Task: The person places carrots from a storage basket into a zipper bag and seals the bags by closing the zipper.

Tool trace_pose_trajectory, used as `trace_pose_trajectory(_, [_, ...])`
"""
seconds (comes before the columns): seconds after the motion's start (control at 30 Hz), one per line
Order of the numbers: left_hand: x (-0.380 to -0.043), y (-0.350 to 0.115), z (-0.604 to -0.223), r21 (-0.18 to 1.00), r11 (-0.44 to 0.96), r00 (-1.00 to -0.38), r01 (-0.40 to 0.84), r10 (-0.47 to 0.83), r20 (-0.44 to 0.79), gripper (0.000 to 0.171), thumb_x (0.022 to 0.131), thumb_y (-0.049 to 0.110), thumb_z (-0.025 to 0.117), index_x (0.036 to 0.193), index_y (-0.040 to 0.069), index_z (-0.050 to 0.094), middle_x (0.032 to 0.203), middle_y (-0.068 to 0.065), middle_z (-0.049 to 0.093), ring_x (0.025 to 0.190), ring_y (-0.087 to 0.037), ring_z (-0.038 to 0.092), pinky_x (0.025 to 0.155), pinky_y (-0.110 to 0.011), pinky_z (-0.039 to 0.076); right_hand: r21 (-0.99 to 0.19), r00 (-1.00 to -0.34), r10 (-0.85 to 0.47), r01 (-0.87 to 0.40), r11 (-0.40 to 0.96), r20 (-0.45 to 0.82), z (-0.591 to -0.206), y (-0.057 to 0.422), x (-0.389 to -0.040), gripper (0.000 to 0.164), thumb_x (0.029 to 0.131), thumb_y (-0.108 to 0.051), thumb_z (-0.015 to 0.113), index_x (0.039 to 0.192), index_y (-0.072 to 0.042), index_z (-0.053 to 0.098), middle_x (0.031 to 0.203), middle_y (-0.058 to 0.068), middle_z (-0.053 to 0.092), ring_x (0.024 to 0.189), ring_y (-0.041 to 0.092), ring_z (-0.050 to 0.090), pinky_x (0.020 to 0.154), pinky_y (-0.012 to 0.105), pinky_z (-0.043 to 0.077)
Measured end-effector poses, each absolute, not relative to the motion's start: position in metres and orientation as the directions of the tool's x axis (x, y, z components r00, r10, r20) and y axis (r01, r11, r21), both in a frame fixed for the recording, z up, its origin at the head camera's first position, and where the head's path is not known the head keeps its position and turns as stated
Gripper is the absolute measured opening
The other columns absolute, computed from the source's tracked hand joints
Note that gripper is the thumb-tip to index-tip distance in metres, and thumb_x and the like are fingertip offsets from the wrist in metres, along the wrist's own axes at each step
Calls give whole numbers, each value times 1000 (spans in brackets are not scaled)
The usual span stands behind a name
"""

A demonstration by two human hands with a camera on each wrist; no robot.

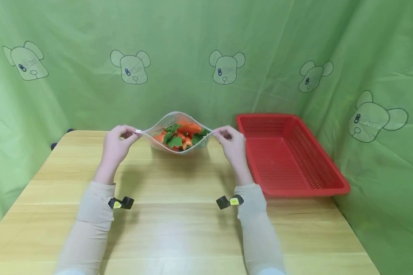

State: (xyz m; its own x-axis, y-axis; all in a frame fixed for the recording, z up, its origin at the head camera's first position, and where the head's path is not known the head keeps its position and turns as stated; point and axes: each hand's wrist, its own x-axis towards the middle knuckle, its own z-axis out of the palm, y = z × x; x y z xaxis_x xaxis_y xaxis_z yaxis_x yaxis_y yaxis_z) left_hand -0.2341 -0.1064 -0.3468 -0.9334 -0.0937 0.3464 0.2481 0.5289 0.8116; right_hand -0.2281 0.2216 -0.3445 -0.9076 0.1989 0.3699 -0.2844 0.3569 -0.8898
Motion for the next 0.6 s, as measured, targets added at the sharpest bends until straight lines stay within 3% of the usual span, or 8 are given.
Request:
trace_pose_trajectory(0.3, [-219, -122, -371, 851, 496, -945, 173, -159, 285, 19, 86, 18, 70, 97, 3, 71, 87, -13, 64, 77, -17, 53, 73, -29, 43, -913, -940, 187, -206, 352, 284, -370, 229, -209, 19, 86, -10, 70, 97, 5, 68, 65, -17, 56, 61, 1, 51, 60, 19, 44])
trace_pose_trajectory(0.6, [-212, -128, -383, 843, 500, -954, 199, -98, 284, 19, 86, 17, 70, 98, 2, 71, 89, -15, 66, 80, -18, 54, 72, -30, 44, -914, -960, 125, -191, 357, 250, -372, 229, -198, 17, 87, -2, 67, 98, 11, 67, 69, -12, 60, 64, 1, 53, 61, 17, 46])
